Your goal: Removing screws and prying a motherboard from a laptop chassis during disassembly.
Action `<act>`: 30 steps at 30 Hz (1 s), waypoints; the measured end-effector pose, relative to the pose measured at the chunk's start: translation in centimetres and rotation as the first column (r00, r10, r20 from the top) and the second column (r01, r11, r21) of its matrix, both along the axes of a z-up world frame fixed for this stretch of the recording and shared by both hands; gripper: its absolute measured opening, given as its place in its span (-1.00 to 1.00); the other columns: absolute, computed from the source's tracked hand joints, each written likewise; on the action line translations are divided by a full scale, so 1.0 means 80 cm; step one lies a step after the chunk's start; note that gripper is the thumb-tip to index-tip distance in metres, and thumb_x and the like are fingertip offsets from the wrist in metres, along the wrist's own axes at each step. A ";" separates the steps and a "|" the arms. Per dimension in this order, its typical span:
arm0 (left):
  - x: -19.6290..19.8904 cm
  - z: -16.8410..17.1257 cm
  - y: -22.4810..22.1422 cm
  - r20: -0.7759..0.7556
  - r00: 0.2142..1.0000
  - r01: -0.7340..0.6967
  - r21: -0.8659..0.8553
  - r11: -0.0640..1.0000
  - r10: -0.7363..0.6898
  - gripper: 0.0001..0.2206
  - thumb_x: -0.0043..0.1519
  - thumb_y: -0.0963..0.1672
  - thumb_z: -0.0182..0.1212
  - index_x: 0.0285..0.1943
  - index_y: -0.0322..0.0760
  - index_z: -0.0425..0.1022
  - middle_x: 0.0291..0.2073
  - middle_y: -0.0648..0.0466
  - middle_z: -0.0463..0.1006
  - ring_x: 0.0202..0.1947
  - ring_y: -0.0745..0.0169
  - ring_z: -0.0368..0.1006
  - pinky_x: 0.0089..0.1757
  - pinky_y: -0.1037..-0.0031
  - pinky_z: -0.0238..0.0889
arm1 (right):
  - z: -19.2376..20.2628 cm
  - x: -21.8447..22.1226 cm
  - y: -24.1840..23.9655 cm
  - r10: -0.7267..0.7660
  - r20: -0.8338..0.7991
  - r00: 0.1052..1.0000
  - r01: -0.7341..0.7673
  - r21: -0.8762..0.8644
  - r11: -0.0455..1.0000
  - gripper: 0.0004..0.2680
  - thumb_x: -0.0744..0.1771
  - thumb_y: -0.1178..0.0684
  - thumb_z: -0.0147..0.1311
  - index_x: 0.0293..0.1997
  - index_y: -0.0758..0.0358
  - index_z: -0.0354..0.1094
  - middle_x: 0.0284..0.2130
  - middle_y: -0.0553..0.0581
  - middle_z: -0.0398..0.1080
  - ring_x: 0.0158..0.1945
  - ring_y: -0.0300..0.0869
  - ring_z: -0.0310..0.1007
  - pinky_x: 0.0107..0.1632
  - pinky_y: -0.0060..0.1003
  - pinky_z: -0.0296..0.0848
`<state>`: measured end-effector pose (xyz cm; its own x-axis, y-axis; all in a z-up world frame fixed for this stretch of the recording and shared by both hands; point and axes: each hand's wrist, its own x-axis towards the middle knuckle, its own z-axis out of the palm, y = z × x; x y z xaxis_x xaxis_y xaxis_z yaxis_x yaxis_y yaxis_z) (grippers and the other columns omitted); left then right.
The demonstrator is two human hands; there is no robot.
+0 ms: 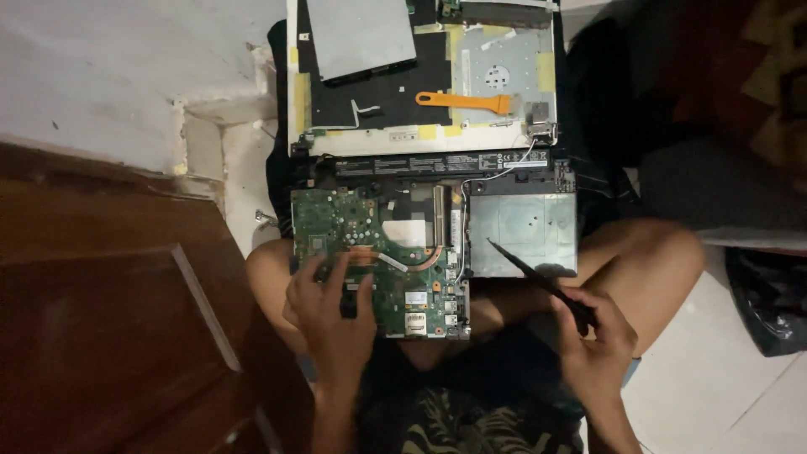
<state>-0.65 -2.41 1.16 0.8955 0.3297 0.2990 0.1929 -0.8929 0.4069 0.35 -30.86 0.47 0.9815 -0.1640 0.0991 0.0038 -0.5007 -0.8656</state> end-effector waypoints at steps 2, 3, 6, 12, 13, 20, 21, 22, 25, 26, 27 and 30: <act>0.005 0.017 -0.018 0.026 0.999 0.048 -0.073 0.996 -0.047 -0.66 0.14 -0.16 0.42 0.11 -0.25 0.57 0.10 -0.02 0.44 0.10 0.00 0.35 0.05 0.21 0.18 | 0.003 -0.005 -0.006 -0.005 -0.037 0.999 0.007 0.056 0.998 -0.87 0.32 0.31 0.19 -0.07 0.49 0.41 -0.32 0.16 0.44 -0.40 -0.26 0.26 -0.31 -0.46 0.25; 0.007 0.025 -0.027 0.059 0.994 0.095 -0.146 0.985 -0.087 -0.71 0.12 -0.19 0.42 0.03 -0.30 0.61 0.00 0.01 0.49 -0.03 0.07 0.41 -0.08 0.34 0.37 | 0.005 -0.008 -0.008 -0.004 -0.072 0.997 0.012 0.110 0.994 -0.88 0.32 0.32 0.18 -0.08 0.48 0.40 -0.27 0.16 0.45 -0.36 -0.25 0.31 -0.27 -0.47 0.27; 0.019 0.037 -0.071 0.130 0.965 0.262 -0.555 0.790 -0.228 -0.82 0.15 -0.22 0.31 -0.08 -0.36 0.59 -0.10 0.00 0.60 -0.08 0.13 0.52 -0.03 0.35 0.40 | 0.018 -0.017 -0.014 0.017 -0.073 0.997 -0.007 0.143 0.990 -0.86 0.29 0.35 0.17 -0.10 0.48 0.40 -0.27 0.18 0.45 -0.36 -0.24 0.30 -0.24 -0.45 0.27; 0.045 0.057 -0.097 0.157 0.885 0.315 -0.896 0.315 -0.438 -0.78 0.26 -0.23 0.15 0.06 -0.39 0.56 -0.10 0.04 0.57 -0.23 0.29 0.39 -0.17 0.50 0.30 | 0.041 -0.031 -0.019 0.048 -0.008 0.999 -0.045 0.196 0.980 -0.86 0.26 0.38 0.15 -0.15 0.47 0.36 -0.29 0.25 0.47 -0.30 -0.17 0.39 -0.20 -0.41 0.35; 0.042 0.052 -0.095 0.157 0.887 0.313 -0.896 0.315 -0.434 -0.78 0.26 -0.23 0.15 0.06 -0.39 0.56 -0.10 0.04 0.57 -0.23 0.29 0.39 -0.17 0.50 0.30 | 0.041 -0.034 -0.019 0.052 -0.009 0.999 -0.049 0.195 0.980 -0.86 0.26 0.38 0.15 -0.15 0.47 0.36 -0.29 0.25 0.47 -0.30 -0.17 0.39 -0.20 -0.41 0.35; 0.031 0.038 -0.085 0.131 0.885 0.194 -0.976 0.097 -0.447 -0.80 0.34 -0.19 0.10 0.02 -0.44 0.57 -0.07 0.03 0.55 -0.20 0.31 0.39 -0.15 0.51 0.26 | 0.039 -0.037 -0.015 0.083 -0.023 0.996 -0.075 0.240 0.968 -0.86 0.25 0.39 0.14 -0.16 0.49 0.35 -0.26 0.31 0.47 -0.25 -0.11 0.41 -0.12 -0.35 0.40; 0.030 0.036 -0.085 0.129 0.886 0.175 -0.983 0.064 -0.446 -0.79 0.34 -0.17 0.10 0.02 -0.44 0.57 -0.10 0.06 0.55 -0.25 0.35 0.36 -0.17 0.53 0.23 | 0.038 -0.036 -0.015 0.102 -0.016 0.995 -0.096 0.234 0.968 -0.85 0.24 0.39 0.14 -0.15 0.49 0.35 -0.26 0.31 0.46 -0.24 -0.10 0.42 -0.10 -0.32 0.42; 0.030 0.033 -0.085 0.130 0.887 0.175 -0.982 0.064 -0.443 -0.79 0.34 -0.17 0.10 0.02 -0.44 0.57 -0.10 0.06 0.55 -0.25 0.35 0.36 -0.17 0.53 0.23 | 0.039 -0.036 -0.013 0.105 -0.016 0.994 -0.099 0.233 0.967 -0.85 0.24 0.39 0.14 -0.15 0.49 0.35 -0.26 0.31 0.46 -0.24 -0.10 0.42 -0.10 -0.32 0.42; 0.029 0.025 -0.088 0.122 0.900 0.143 -0.990 0.018 -0.419 -0.84 0.33 -0.19 0.15 -0.07 -0.45 0.59 -0.17 0.02 0.57 -0.34 0.33 0.42 -0.27 0.53 0.29 | 0.041 -0.036 -0.010 0.100 -0.043 0.994 -0.089 0.212 0.973 -0.86 0.26 0.37 0.14 -0.14 0.48 0.37 -0.28 0.29 0.47 -0.30 -0.14 0.40 -0.20 -0.38 0.37; 0.028 0.022 -0.088 0.127 0.902 0.134 -0.991 -0.010 -0.413 -0.85 0.33 -0.20 0.15 -0.07 -0.44 0.58 -0.18 0.01 0.57 -0.33 0.31 0.43 -0.23 0.50 0.32 | 0.039 -0.036 -0.010 0.099 -0.038 0.994 -0.089 0.216 0.972 -0.87 0.26 0.37 0.14 -0.15 0.48 0.36 -0.30 0.26 0.46 -0.32 -0.16 0.37 -0.22 -0.39 0.34; 0.027 0.020 -0.089 0.130 0.905 0.126 -0.991 -0.037 -0.406 -0.87 0.33 -0.21 0.15 -0.07 -0.43 0.57 -0.18 0.01 0.56 -0.32 0.30 0.43 -0.20 0.48 0.36 | 0.038 -0.036 -0.009 0.099 -0.033 0.995 -0.089 0.221 0.971 -0.87 0.26 0.37 0.14 -0.16 0.47 0.36 -0.31 0.24 0.45 -0.34 -0.18 0.34 -0.23 -0.41 0.32; 0.020 0.002 -0.103 0.054 0.944 0.042 -0.998 -0.043 -0.325 -0.82 0.35 -0.14 0.17 -0.08 -0.40 0.60 -0.30 0.10 0.53 -0.34 0.36 0.35 -0.21 0.51 0.26 | 0.027 -0.044 -0.009 0.063 -0.025 0.998 -0.057 0.202 0.978 -0.86 0.27 0.40 0.14 -0.14 0.50 0.34 -0.26 0.30 0.46 -0.25 -0.12 0.41 -0.12 -0.36 0.40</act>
